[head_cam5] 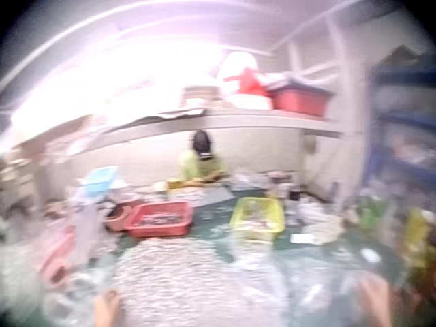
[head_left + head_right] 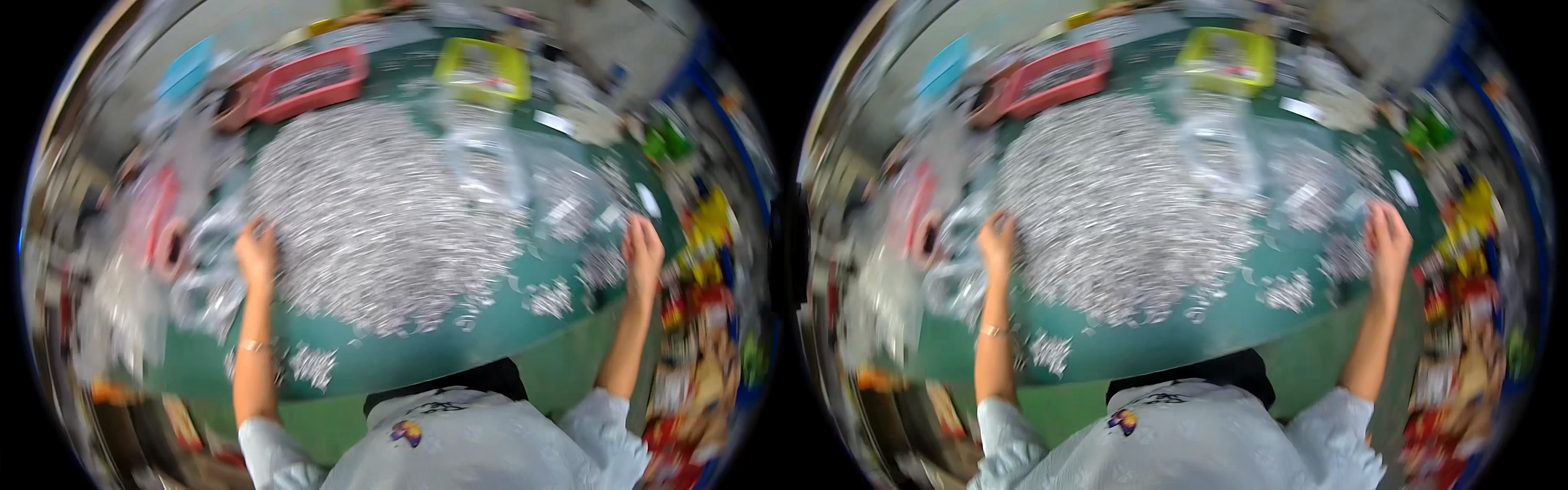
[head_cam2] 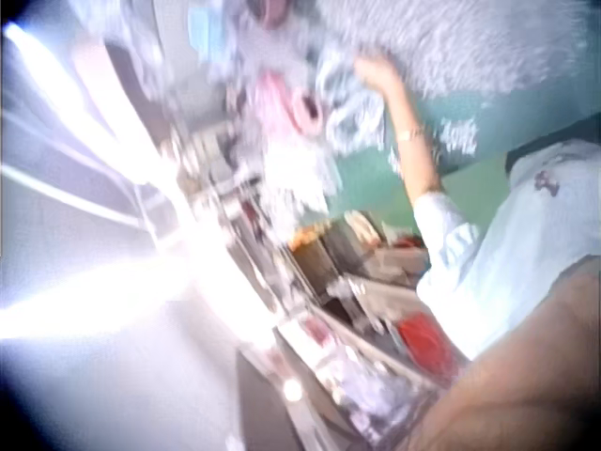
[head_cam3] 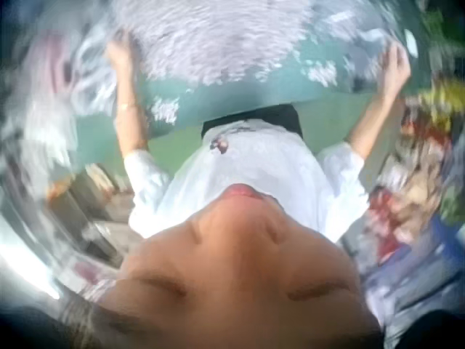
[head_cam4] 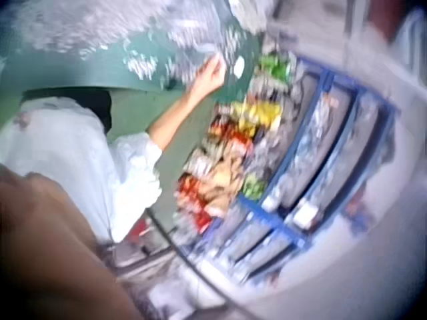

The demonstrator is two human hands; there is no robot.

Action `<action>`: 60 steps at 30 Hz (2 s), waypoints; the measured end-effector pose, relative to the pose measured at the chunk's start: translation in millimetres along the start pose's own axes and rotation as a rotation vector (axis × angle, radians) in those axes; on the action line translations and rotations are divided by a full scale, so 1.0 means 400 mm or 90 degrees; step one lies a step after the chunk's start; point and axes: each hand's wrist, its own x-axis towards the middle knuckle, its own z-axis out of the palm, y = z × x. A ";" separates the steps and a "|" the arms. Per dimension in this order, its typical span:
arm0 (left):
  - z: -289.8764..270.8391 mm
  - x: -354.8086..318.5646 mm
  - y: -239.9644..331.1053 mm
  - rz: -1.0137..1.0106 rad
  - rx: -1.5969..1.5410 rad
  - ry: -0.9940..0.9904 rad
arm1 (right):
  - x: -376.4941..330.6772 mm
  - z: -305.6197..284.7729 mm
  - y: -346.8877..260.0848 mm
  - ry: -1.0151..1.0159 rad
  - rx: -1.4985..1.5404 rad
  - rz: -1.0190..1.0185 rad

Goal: The person sorts through a large pile of small silver-colored metal parts on a green work table by hand, picking up individual pieces and placing them into clear plastic bags or separate small containers.

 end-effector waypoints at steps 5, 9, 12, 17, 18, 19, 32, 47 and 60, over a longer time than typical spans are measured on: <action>0.027 0.060 -0.110 0.049 0.015 -0.085 | 0.079 -0.174 0.082 0.188 -0.092 -0.010; 0.047 0.072 -0.094 0.086 0.057 -0.039 | 0.131 -0.299 0.205 0.170 -0.275 -0.003; 0.039 0.064 -0.073 0.123 0.057 -0.004 | 0.167 -0.307 0.255 0.161 -0.402 -0.023; 0.018 0.052 -0.001 0.101 -0.034 0.109 | 0.236 -0.263 0.255 0.156 -0.598 0.052; 0.006 0.047 0.013 0.124 -0.065 0.137 | 0.241 -0.231 0.219 0.139 -0.623 0.088; 0.003 0.043 0.030 0.149 -0.100 0.162 | 0.244 -0.214 0.207 0.140 -0.649 0.093; -0.017 -0.089 0.273 -0.552 -1.345 -0.233 | 0.256 -0.234 0.242 0.145 -0.501 0.028; 0.110 -0.292 0.528 -0.558 -1.279 -0.663 | 0.006 -0.089 0.043 -0.018 0.172 0.078; 0.173 -0.478 0.918 -0.412 -0.903 -1.033 | -0.145 -0.036 0.010 -0.129 0.178 0.066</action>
